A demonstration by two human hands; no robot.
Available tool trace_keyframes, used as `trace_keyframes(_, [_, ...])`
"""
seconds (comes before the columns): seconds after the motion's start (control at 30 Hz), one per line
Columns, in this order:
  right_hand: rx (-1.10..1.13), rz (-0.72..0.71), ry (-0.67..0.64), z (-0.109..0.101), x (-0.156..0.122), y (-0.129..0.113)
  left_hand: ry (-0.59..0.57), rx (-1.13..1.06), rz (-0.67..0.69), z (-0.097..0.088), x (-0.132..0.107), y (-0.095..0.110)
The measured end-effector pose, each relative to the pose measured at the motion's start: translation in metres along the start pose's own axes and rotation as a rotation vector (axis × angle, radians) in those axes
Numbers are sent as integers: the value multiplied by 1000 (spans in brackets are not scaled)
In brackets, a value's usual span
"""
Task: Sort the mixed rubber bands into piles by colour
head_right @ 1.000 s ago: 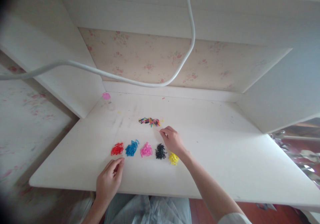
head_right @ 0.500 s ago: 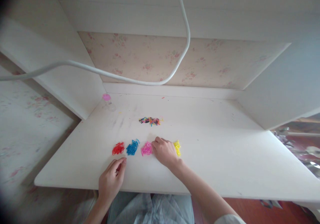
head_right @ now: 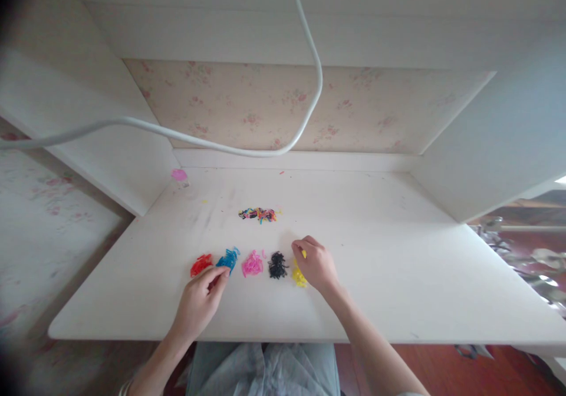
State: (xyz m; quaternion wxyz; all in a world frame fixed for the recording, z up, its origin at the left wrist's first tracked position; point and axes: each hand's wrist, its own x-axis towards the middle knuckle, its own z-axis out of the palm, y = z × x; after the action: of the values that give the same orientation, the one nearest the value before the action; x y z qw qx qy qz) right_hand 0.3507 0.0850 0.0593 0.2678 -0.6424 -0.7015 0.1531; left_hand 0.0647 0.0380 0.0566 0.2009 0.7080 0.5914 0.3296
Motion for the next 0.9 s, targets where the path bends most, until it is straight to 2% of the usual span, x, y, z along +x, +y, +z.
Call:
trace_keyframes(0.13, [89, 268, 177, -7, -12, 48, -129, 84, 134, 8, 42, 32])
trace_keyframes(0.2, [112, 336, 230, -7, -20, 65, -199, 181, 169, 16, 67, 45])
trace_keyframes(0.27, [146, 344, 263, -5, -27, 73, -288, 310, 202, 27, 92, 55])
trace_keyframes(0.43, [168, 340, 255, -3, -26, 71, -328, 388, 213, 60, 153, 64])
trace_keyframes(0.57, [163, 327, 226, -4, -21, 70, -362, 453, 189, 84, 189, 63])
trace_keyframes(0.7, [151, 331, 216, -5, -21, 72, -416, 501, 188, 99, 211, 59])
trace_keyframes(0.9, [143, 333, 220, -6, -21, 72, -474, 548, 185, 109, 223, 55])
